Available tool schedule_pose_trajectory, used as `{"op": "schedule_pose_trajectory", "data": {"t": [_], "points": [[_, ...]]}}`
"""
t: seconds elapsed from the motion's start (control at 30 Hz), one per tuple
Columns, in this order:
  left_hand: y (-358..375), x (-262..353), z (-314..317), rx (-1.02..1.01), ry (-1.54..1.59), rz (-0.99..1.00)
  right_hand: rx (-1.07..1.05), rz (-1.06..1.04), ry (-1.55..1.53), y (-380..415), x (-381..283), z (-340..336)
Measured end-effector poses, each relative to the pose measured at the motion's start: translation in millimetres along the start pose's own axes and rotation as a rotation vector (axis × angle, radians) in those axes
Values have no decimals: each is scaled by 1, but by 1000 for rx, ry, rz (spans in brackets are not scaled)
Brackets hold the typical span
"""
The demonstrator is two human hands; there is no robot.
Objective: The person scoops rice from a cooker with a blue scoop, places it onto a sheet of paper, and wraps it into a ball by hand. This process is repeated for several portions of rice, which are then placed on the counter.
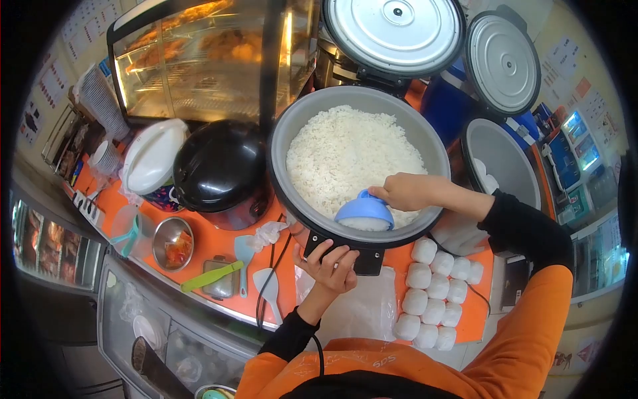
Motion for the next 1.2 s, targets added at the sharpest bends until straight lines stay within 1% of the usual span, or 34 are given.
{"op": "schedule_pose_trajectory", "data": {"t": [0.13, 0.23, 0.33, 0.37, 0.43, 0.5, 0.57, 0.6, 0.63, 0.67, 0.7, 0.73, 0.77, 0.8, 0.87, 0.97, 1.03, 1.07, 1.1, 1.13, 1.2], "points": [[-1, 2, 0, 5, -3, 8, -207, 127, -117, -4, -9, -1], [0, 0, 1, -13, 19, 14, -275, 126, -188, -14, -9, 9], [-2, 0, -4, -68, 77, 2, -771, 172, -707, -36, 18, 37], [-5, 1, -8, -88, 102, -10, -869, 122, -759, -35, 24, 38], [-2, 7, -21, -134, 111, -20, -724, 97, -947, -28, 32, 19], [37, 19, -63, -206, 91, -18, -585, 49, -1136, -9, 34, 8], [96, 7, -86, -443, 120, -284, -431, 31, -1332, 23, 27, 7], [129, -5, -90, -602, 86, -392, -360, 32, -1432, 42, 23, 11], [170, -17, -95, -769, 50, -510, -344, 8, -1545, 60, 14, 21], [211, -19, -101, -948, 12, -636, -319, 48, -1593, 81, 4, 32], [232, -10, -105, -1051, -104, -502, -303, 94, -1646, 101, -8, 47], [243, 1, -107, -1128, -117, -478, -292, 146, -1696, 115, -18, 68], [252, 10, -106, -1200, -128, -450, -329, 103, -1739, 127, -28, 95], [267, 13, -104, -1265, -138, -449, -412, 127, -1824, 139, -42, 125], [269, 22, -96, -1244, -130, -444, -544, 155, -1971, 152, -68, 179], [272, 29, -86, -1220, -143, -388, -190, 288, -1704, 140, -84, 245], [268, 32, -87, -1193, -122, -433, 544, 260, -843, 120, -85, 280], [266, 32, -87, -1176, -113, -455, 547, 226, -623, 104, -97, 312], [266, 31, -89, -1180, -146, -434, 547, 193, -406, 89, -110, 343], [266, 32, -91, -1193, -151, -438, 546, 159, -189, 82, -121, 357], [264, 30, -93, -1212, -164, -443, 520, 223, -175, 78, -124, 355]]}}
Point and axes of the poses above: each hand's wrist, its own y-axis away from the middle knuckle, its own z-axis out of the palm, x = y × z, the point moved 5 cm from there along -y, towards the middle knuckle, and after that the axes turned 11 degrees about y, right-handed, at the moved point
